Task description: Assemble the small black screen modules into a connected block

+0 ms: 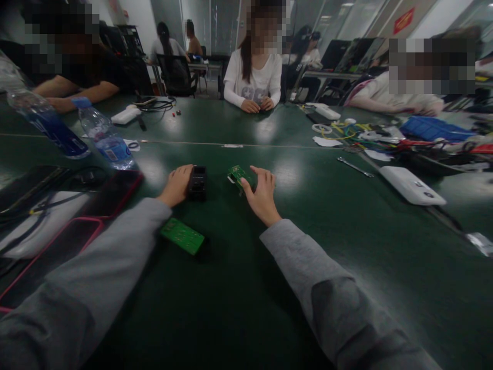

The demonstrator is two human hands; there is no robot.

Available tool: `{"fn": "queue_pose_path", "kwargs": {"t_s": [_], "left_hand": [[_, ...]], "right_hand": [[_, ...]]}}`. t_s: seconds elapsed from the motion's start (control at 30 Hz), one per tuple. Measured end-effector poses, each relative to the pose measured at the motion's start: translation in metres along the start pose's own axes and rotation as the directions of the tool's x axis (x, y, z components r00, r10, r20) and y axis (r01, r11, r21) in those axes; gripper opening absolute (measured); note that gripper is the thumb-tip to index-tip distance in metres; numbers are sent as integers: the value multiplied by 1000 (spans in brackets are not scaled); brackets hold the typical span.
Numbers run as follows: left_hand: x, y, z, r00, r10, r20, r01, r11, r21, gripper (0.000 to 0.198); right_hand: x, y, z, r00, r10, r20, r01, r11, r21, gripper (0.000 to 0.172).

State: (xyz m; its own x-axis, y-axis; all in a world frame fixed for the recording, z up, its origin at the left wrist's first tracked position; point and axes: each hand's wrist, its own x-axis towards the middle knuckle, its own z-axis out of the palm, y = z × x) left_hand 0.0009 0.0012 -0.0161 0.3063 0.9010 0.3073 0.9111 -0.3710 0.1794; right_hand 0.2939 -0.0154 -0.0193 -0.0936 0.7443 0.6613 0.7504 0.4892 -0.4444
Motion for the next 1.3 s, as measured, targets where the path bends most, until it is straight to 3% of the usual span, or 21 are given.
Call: {"fn": "queue_pose_path", "kwargs": {"t_s": [0.1, 0.2, 0.37, 0.47, 0.53, 0.77, 1.13, 1.3], "left_hand": [[1, 2, 0, 992, 130, 0, -130, 990, -56, 64], [2, 6, -1, 977, 212, 12, -209, 971, -117, 65], [4, 9, -6, 955, 297, -17, -295, 935, -198, 68], [4, 9, -8, 944, 330, -9, -326, 926, -189, 67], [4, 9, -8, 945, 328, -13, -325, 927, -187, 65], [3, 11, -8, 945, 317, -85, -328, 921, -210, 53], [0, 15, -12, 937, 327, -121, -344, 925, -162, 40], [0, 17, -13, 944, 317, -96, -328, 932, -156, 36]], "right_hand": [[-3, -22, -8, 986, -164, -5, 163, 983, -86, 45], [-8, -47, -12, 945, -308, 107, 318, 944, -88, 44], [-14, -69, -9, 808, -456, 373, 493, 870, -4, 54], [-15, -70, -6, 748, -460, 478, 482, 872, 84, 57], [-14, -68, -6, 756, -435, 489, 434, 893, 123, 55], [-15, -63, -5, 852, -352, 388, 301, 935, 187, 35], [-16, -56, -1, 923, -276, 268, 242, 958, 152, 32], [-13, -56, -6, 948, -266, 177, 245, 961, 132, 22]]}}
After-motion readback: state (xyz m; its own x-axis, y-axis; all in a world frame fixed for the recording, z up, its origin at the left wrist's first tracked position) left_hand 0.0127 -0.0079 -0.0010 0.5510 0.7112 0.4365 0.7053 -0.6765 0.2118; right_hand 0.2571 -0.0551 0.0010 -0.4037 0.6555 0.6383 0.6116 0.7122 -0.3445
